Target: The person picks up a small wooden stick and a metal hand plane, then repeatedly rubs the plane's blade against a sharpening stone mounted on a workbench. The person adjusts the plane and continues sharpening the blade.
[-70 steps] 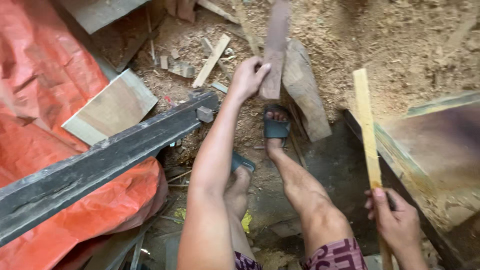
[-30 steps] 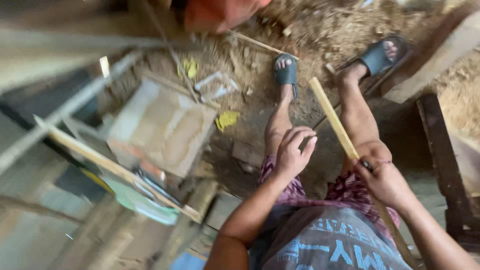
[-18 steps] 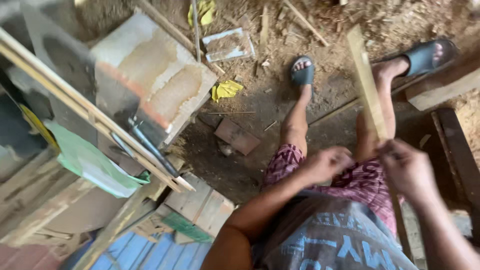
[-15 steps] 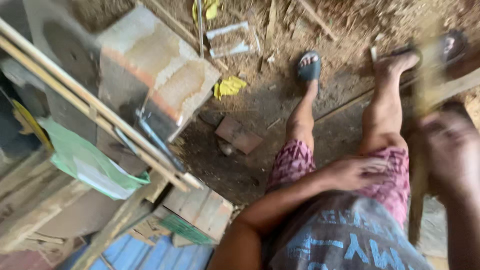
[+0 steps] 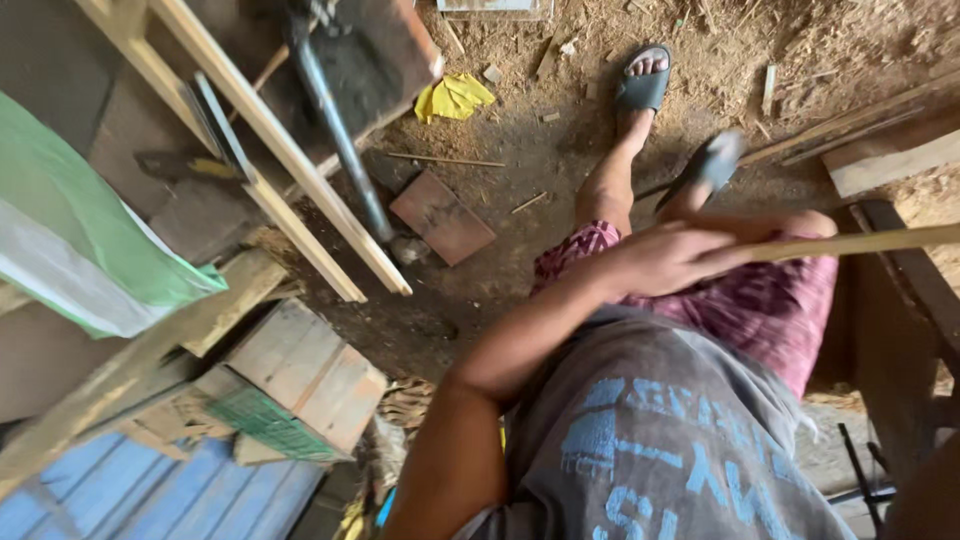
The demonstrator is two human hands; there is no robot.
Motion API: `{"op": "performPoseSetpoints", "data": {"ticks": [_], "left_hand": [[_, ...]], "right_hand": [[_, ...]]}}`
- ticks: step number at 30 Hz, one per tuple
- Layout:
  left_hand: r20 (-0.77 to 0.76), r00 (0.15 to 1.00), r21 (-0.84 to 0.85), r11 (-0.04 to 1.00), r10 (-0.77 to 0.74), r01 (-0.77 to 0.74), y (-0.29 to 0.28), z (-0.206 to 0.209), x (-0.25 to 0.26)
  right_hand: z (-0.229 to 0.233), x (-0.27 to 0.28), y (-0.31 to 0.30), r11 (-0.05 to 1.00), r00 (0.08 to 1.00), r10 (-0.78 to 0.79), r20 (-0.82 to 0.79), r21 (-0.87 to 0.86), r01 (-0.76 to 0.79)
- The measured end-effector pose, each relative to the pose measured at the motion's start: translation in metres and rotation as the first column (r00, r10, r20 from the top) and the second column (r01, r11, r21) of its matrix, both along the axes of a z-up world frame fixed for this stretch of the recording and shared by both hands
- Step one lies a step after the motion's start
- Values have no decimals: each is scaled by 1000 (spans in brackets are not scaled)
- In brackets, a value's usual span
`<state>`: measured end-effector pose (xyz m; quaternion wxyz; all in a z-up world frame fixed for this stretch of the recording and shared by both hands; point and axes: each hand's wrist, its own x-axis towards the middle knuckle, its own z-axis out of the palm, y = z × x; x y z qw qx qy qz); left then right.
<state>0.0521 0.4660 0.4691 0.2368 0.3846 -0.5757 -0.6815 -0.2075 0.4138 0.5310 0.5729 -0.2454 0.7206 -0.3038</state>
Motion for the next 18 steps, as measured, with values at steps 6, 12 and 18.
{"op": "performPoseSetpoints", "data": {"ticks": [6,12,18], "left_hand": [[324,934,346,938,-149,30,121,40,116],[353,935,448,873,24,-191,220,52,94],[416,894,118,965,166,-234,283,53,59]], "right_hand": [[15,-12,61,969,934,-238,267,6,245],[-14,25,175,999,968,-31,248,-4,33],[-28,57,269,989,935,-49,351,150,-5]]}}
